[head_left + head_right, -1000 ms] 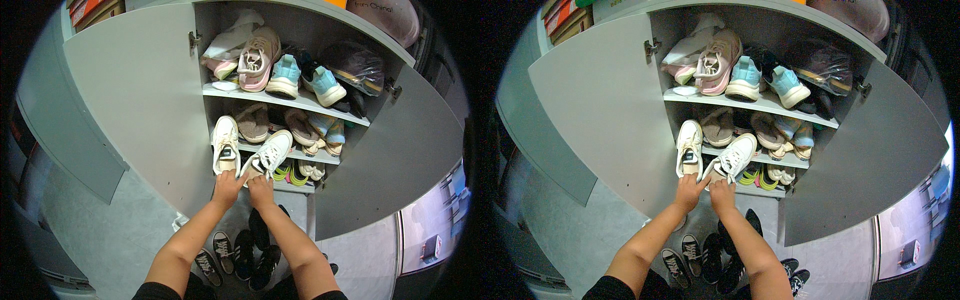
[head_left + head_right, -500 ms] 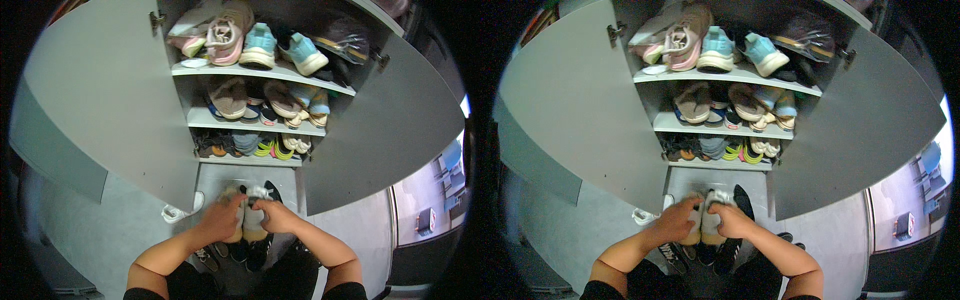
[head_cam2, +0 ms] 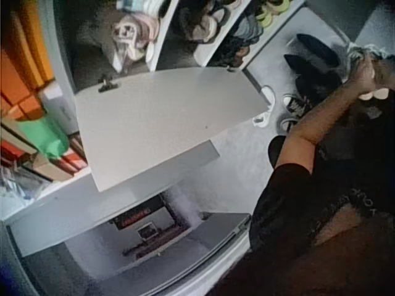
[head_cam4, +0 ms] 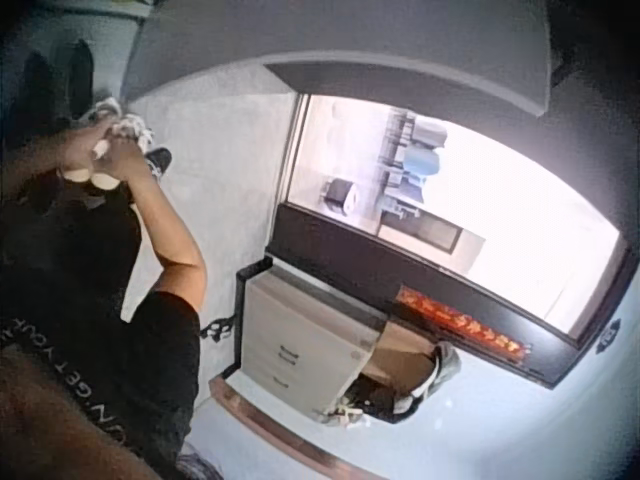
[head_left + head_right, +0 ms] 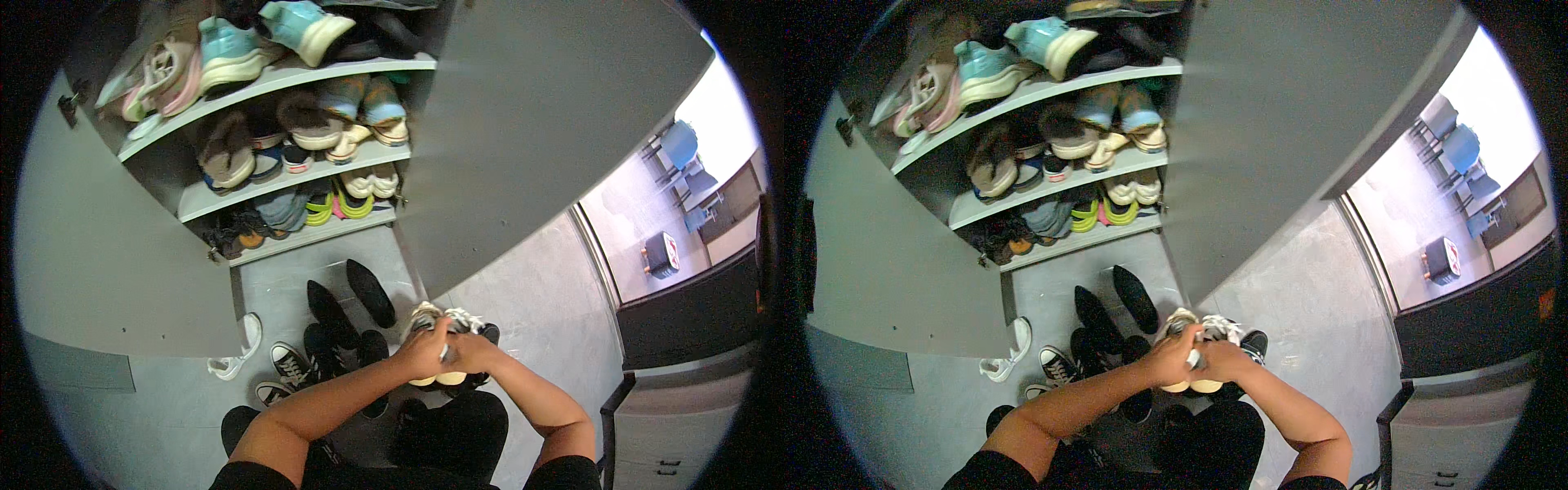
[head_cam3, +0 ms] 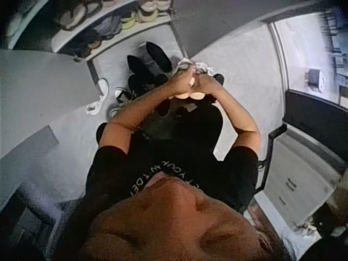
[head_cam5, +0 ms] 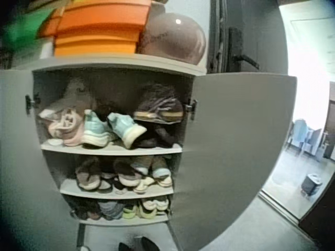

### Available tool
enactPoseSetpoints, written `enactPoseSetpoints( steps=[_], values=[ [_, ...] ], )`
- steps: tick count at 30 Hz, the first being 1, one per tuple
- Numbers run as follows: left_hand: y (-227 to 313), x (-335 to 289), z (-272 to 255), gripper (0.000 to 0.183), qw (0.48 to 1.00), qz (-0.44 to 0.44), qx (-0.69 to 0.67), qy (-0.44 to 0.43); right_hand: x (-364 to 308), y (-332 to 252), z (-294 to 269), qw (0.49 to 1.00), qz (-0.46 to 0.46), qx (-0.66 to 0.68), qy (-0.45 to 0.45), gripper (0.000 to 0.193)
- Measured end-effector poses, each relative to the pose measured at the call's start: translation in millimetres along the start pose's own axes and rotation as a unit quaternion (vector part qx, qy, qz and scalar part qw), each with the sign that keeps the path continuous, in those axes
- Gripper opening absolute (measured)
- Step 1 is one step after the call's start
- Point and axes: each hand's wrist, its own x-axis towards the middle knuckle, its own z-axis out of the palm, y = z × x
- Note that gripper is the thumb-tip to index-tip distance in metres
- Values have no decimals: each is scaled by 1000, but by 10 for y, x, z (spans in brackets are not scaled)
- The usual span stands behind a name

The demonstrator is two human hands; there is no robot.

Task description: The person laces a black shoe, removes an insole, then places several pairs of shoes into a cabinet and arranges others on the floor.

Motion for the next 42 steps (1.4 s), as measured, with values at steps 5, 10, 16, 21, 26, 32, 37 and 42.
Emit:
enactPoseSetpoints(
  steps=[5, 10, 16, 21, 26, 32, 37, 42],
  values=[
    [132, 674, 502, 70, 997, 19, -79, 6, -166, 862, -5, 995, 58, -1, 75, 59],
    [78, 515, 894, 67, 984, 72, 59, 153, 52, 1221, 32, 963, 160, -193, 99, 53],
    [-429, 251, 1007, 65, 989, 34, 58, 132, 742, 2069, 468, 887, 256, -186, 336, 26],
    [-779, 1117, 1240, 66, 998, 23, -11, 57, 1411, 2240, 780, 875, 249, -141, 391, 26],
    [-885, 2005, 1223, 79, 985, -156, -56, -43, 1681, 2364, 875, 856, 268, -86, 434, 23],
    [-1349, 2122, 1395, 80, 992, -76, -95, -30, 1862, 2902, 1048, 823, 324, 175, 433, 33],
    [-1448, 1249, 1280, 58, 985, -25, -139, 94, 1572, 2489, 966, 875, 257, -43, 408, 29],
    [-1627, -484, 1003, 38, 919, -194, -110, 326, 1128, 1080, 680, 986, 104, -110, 71, 28]
  ],
)
